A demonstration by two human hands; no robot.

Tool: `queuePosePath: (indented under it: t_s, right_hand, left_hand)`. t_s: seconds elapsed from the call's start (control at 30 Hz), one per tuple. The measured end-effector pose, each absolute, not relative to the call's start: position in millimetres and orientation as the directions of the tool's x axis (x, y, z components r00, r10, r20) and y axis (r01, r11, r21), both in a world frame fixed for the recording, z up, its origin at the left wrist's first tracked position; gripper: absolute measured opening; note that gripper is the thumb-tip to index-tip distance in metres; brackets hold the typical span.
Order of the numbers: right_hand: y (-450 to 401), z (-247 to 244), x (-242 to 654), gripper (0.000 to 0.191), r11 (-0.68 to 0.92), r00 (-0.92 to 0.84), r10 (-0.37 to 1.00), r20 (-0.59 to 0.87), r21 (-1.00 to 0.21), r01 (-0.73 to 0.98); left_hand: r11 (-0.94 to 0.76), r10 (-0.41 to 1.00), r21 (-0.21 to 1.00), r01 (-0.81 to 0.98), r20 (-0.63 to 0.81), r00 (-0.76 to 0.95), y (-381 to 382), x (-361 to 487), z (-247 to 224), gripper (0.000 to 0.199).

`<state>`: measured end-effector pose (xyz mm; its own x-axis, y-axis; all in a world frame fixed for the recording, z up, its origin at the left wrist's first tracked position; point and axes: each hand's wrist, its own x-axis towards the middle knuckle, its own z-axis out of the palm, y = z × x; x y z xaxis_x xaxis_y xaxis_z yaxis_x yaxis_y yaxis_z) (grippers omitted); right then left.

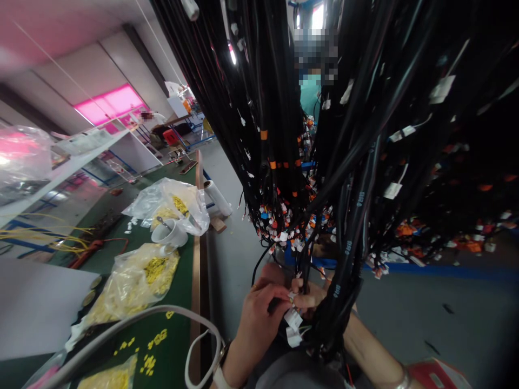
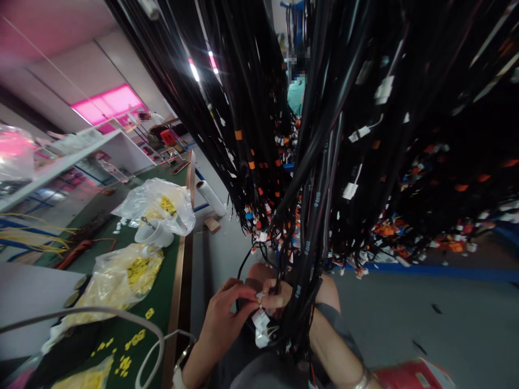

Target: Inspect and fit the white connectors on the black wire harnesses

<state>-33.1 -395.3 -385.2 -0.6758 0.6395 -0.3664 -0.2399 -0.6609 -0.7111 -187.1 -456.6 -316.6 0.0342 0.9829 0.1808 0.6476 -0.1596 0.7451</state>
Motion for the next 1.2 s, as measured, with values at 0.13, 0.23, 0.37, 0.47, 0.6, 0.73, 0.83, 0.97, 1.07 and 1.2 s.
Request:
queuePosePath:
  t_s: [0.13, 0.23, 0.37, 0.47, 0.6, 0.73, 0.83, 0.97, 1.07, 1.2]
  right_hand:
    - [-397.8, -392.0, -34.2, 0.048, -0.705, -0.723, 0.591, -0.358, -0.665, -0.247]
    - [-399.0, -388.8, -36.0, 0.048, -0.723, -0.752, 0.573, -0.326, -0.634, -0.276]
    - [-398.2, -379.4, -35.4, 0.052, -0.763, -0.782, 0.54, -0.312, -0.574, -0.298]
    - [-396.8, -379.7, -33.5, 0.059, -0.76, -0.758, 0.537, -0.369, -0.602, -0.246]
    - [-397.4, -389.6, -34.5, 0.059, -0.734, -0.781, 0.555, -0.286, -0.61, -0.298]
    - [-398.5, -407.9, -37.3, 0.065, -0.767, -0.819, 0.515, -0.253, -0.562, -0.309]
    - [-398.6, -417.6, -36.5, 0.064, -0.77, -0.818, 0.513, -0.261, -0.56, -0.305]
    - [-401.0, -407.2, -33.7, 0.067, -0.759, -0.81, 0.524, -0.263, -0.576, -0.304]
    - [-403.3, -391.2, -33.2, 0.066, -0.747, -0.81, 0.534, -0.241, -0.583, -0.319]
    - [-403.1, -385.7, -32.3, 0.06, -0.743, -0.795, 0.549, -0.257, -0.585, -0.324]
  left_hand:
    - [-0.035, 0.999, 0.834, 0.551, 0.052, -0.014, -454.0, -191.3, -316.9, 0.014]
    - [0.016, 0.989, 0.912, 0.409, -0.075, 0.129, -453.9, -194.8, -318.2, 0.024]
    - [0.044, 0.963, 0.951, 0.305, -0.121, 0.24, -457.6, -195.5, -321.2, 0.028]
    - [-0.054, 0.969, 0.944, 0.326, -0.029, 0.245, -460.1, -194.3, -323.2, 0.028]
    - [-0.213, 0.953, 0.921, 0.327, 0.122, 0.278, -459.0, -193.7, -332.2, 0.025]
    - [-0.267, 0.943, 0.947, 0.178, 0.218, 0.253, -456.1, -194.9, -352.2, 0.021]
    - [-0.21, 0.954, 0.971, 0.111, 0.178, 0.242, -456.4, -195.9, -362.7, 0.021]
    - [-0.215, 0.955, 0.965, 0.147, 0.176, 0.239, -458.9, -194.1, -362.7, 0.019]
    - [-0.275, 0.946, 0.94, 0.2, 0.228, 0.229, -460.2, -190.7, -358.4, 0.017]
    - [-0.39, 0.917, 0.871, 0.298, 0.339, 0.211, -461.2, -187.3, -355.1, 0.019]
